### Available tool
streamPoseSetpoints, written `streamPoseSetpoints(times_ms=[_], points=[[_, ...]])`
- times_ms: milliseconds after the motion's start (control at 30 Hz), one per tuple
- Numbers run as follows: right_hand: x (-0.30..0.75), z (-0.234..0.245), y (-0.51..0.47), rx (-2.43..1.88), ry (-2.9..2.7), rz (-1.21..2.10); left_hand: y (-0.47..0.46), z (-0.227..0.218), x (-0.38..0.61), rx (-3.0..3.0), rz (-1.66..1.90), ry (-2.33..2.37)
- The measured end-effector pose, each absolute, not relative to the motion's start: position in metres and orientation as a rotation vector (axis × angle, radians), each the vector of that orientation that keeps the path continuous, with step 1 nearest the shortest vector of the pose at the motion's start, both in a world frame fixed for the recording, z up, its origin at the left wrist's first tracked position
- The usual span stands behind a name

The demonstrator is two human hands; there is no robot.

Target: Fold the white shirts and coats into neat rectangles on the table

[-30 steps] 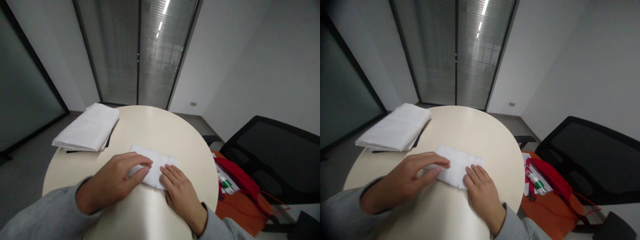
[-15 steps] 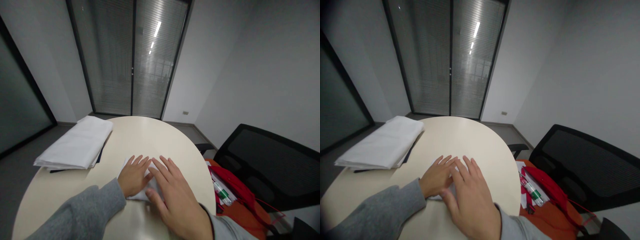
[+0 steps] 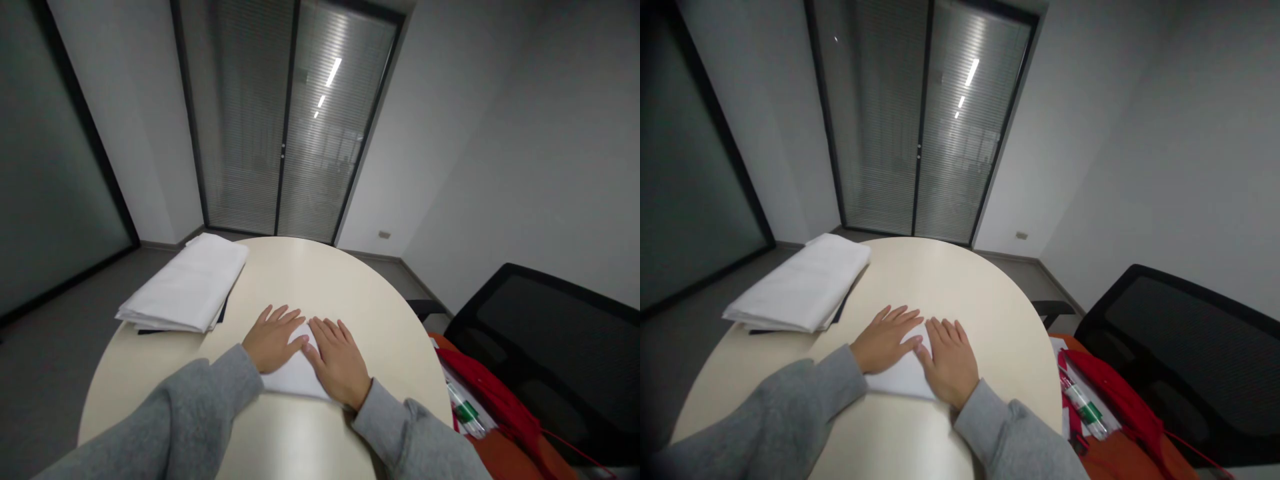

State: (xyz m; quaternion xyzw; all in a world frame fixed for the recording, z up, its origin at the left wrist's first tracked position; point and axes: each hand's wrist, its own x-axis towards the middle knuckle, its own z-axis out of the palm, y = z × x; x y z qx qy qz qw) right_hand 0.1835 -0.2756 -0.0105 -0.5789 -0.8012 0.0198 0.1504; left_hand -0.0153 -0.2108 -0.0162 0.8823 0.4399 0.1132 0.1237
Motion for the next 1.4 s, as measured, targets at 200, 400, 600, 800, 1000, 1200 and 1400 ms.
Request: streamPoseSetpoints(times_ms=[200,400,600,800,1000,1200,1400], points=[[0.181,-0.008,-0.276,-1.694,-2.301,0.059,-0.203,-0.014,-0.032,2.505,0.378,1.284],[0.183,-0.013,-0.274,-1.755,-2.150,-0.008,-0.207,0.000,-0.044,2.427,0.514,1.299],[0.188,-0.012,-0.264,-1.977,-2.063,-0.039,-0.208,-0.002,-0.047,2.335,0.376,1.514],[0.199,-0.014,-0.245,-2.052,-2.052,-0.088,-0.212,0.004,-0.045,2.337,0.349,1.467],[0.212,-0.015,-0.224,-2.061,-2.006,-0.107,-0.230,0.016,-0.037,2.582,0.498,1.164],[0.224,-0.015,-0.215,-2.005,-1.958,-0.116,-0.228,-0.005,-0.031,2.678,0.243,1.084],[0.229,-0.012,-0.223,-2.063,-1.853,-0.020,-0.210,-0.016,-0.043,2.570,0.329,1.446]])
